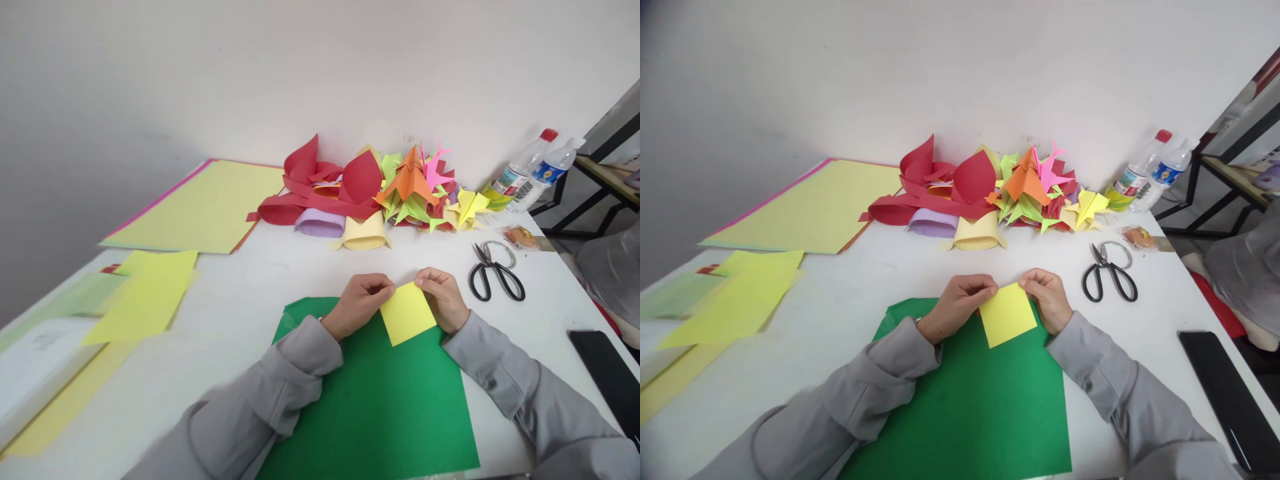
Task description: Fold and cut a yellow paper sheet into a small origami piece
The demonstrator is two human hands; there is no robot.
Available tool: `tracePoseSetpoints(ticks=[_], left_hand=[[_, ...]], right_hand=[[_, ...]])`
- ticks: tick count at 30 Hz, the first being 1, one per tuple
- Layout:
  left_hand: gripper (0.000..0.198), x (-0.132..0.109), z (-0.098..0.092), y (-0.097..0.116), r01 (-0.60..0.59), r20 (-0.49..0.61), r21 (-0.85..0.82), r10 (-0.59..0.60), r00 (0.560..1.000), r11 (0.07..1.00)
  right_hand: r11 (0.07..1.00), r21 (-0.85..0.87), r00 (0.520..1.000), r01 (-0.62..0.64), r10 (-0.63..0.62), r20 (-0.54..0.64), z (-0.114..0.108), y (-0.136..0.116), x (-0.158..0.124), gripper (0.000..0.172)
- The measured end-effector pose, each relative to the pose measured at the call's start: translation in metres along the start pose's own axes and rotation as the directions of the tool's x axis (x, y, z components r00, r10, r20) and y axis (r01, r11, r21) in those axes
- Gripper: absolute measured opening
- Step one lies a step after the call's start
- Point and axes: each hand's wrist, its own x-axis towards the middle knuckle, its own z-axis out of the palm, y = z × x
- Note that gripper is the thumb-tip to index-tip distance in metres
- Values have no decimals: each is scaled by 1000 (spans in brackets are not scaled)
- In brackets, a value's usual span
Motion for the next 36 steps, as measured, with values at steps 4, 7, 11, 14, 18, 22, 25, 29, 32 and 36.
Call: tracePoseSetpoints(ticks=[4,7,11,14,18,22,25,29,32,36], left_hand=[[23,1,0,-1,57,-13,-109,-59,998,992],[22,1,0,-3,78,-29,-146,-83,996,986],[21,1,0,-3,90,-62,-160,-101,993,983],[21,1,0,-1,91,-74,-169,-105,992,981],[20,1,0,0,91,-86,-191,-109,990,977],[20,1,-1,-5,85,-101,-228,-110,989,970],[20,2,-1,-8,75,-119,-256,-108,987,964],[20,3,-1,-10,71,-125,-279,-110,986,958],[18,3,-2,-11,77,-124,-312,-121,985,947],[23,2,-5,-9,88,-12,-314,-97,995,945]], right_hand=[[999,54,999,-2,4,-40,1,-2,1,16],[996,87,998,-8,13,-54,2,-3,2,16],[993,115,998,-9,17,-63,2,-5,2,16],[992,127,998,-16,24,-63,1,-5,3,16],[993,119,998,-15,23,-65,1,-5,3,16],[991,130,997,-20,29,-67,0,-6,4,16],[990,141,997,-23,34,-75,-1,-6,4,17],[990,141,997,-15,25,-72,-1,-5,4,17],[992,129,998,10,-2,-58,-1,-4,4,16],[995,97,1000,-6,7,-3,-2,-4,3,17]])
